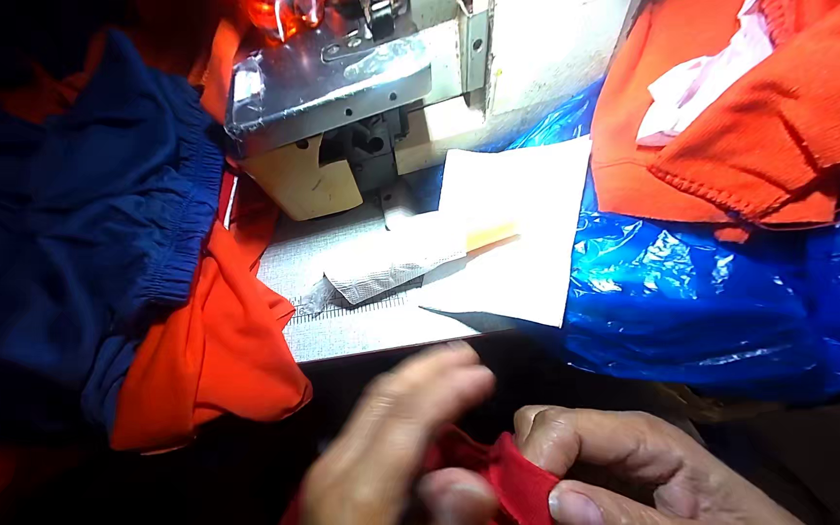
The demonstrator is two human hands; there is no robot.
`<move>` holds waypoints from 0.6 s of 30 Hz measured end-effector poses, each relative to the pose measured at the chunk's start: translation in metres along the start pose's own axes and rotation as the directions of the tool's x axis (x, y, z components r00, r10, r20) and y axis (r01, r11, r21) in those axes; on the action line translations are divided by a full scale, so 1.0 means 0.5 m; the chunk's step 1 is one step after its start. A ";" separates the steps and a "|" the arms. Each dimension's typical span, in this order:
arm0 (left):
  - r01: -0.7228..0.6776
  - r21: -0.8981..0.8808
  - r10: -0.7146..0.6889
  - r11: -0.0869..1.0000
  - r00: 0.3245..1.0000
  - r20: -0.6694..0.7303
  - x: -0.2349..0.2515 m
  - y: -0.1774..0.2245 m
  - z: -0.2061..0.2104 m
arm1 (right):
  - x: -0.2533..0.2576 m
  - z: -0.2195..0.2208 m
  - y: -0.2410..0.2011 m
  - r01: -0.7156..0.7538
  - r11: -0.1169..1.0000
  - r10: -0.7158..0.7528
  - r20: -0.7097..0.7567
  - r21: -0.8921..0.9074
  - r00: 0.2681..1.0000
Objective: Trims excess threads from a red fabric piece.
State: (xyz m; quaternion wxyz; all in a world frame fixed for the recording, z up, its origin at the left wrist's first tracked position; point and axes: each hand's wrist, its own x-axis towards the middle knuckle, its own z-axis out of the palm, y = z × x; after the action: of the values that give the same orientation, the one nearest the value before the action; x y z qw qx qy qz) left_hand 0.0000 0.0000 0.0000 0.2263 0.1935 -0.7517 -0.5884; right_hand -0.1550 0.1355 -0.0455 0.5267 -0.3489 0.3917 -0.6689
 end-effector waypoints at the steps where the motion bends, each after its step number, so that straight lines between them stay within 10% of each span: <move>1: -0.013 0.084 0.006 0.996 0.996 0.088 0.001 -0.007 0.006 | 0.005 -0.002 -0.004 0.013 0.999 -0.013 0.002 -0.033 1.000; 18: 0.138 -0.306 -0.146 0.942 0.989 -0.004 -0.031 -0.042 0.021 | 0.014 -0.010 0.032 -0.009 1.000 0.010 0.095 -0.009 0.995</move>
State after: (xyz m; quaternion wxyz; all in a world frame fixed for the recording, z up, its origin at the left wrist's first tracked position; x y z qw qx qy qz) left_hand 0.0071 0.0122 -0.0242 0.2205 0.2177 -0.6330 -0.7095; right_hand -0.1541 0.1274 -0.0616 0.5465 -0.3808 0.3706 -0.6473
